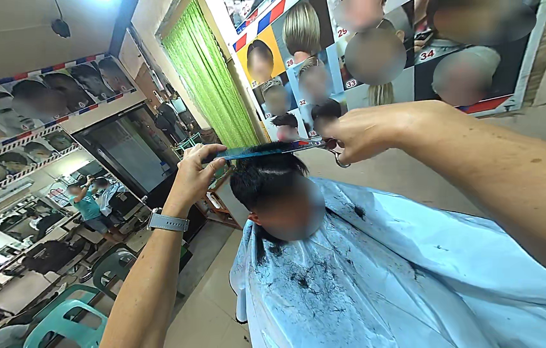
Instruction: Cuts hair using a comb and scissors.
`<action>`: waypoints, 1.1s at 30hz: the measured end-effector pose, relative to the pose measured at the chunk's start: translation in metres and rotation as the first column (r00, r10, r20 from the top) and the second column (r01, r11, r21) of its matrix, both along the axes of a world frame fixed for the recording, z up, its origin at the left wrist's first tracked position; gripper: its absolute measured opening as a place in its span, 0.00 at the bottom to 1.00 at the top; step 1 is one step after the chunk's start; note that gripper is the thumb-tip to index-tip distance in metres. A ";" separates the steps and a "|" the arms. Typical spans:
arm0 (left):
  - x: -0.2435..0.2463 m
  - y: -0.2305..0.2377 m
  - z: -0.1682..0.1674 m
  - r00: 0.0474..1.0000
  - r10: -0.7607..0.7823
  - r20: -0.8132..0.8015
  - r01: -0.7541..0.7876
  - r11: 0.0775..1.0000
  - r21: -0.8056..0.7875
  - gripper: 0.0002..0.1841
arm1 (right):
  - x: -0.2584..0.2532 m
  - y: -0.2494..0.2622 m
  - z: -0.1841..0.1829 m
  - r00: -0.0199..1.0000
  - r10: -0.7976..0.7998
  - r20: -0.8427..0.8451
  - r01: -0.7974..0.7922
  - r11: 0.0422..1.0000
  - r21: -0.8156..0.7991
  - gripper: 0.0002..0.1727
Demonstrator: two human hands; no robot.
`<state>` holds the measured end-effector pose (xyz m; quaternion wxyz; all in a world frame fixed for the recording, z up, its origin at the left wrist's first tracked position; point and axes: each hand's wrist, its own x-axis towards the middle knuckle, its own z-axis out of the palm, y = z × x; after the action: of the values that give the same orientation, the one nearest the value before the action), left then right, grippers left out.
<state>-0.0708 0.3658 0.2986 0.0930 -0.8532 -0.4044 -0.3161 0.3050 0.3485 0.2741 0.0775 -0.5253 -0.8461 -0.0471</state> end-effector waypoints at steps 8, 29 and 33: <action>0.003 -0.004 0.003 1.000 -0.014 0.010 0.014 1.000 -0.016 0.18 | -0.036 -0.016 0.024 0.992 0.043 0.119 -0.042 0.999 -0.010 0.11; -0.031 -0.051 -0.031 0.942 -0.155 -0.298 0.060 0.950 -0.305 0.19 | 0.065 -0.087 -0.082 0.944 0.227 -0.241 -0.123 0.917 0.380 0.08; 0.003 -0.065 0.001 0.925 -0.238 -0.297 0.104 0.909 -0.404 0.17 | 0.085 -0.131 -0.141 0.853 0.241 -0.462 -0.046 0.918 0.394 0.08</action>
<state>-0.0675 0.3012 0.2991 -0.0347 -0.9288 -0.3586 -0.0866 0.3904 0.2174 0.1327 0.3952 -0.4294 -0.8098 -0.0609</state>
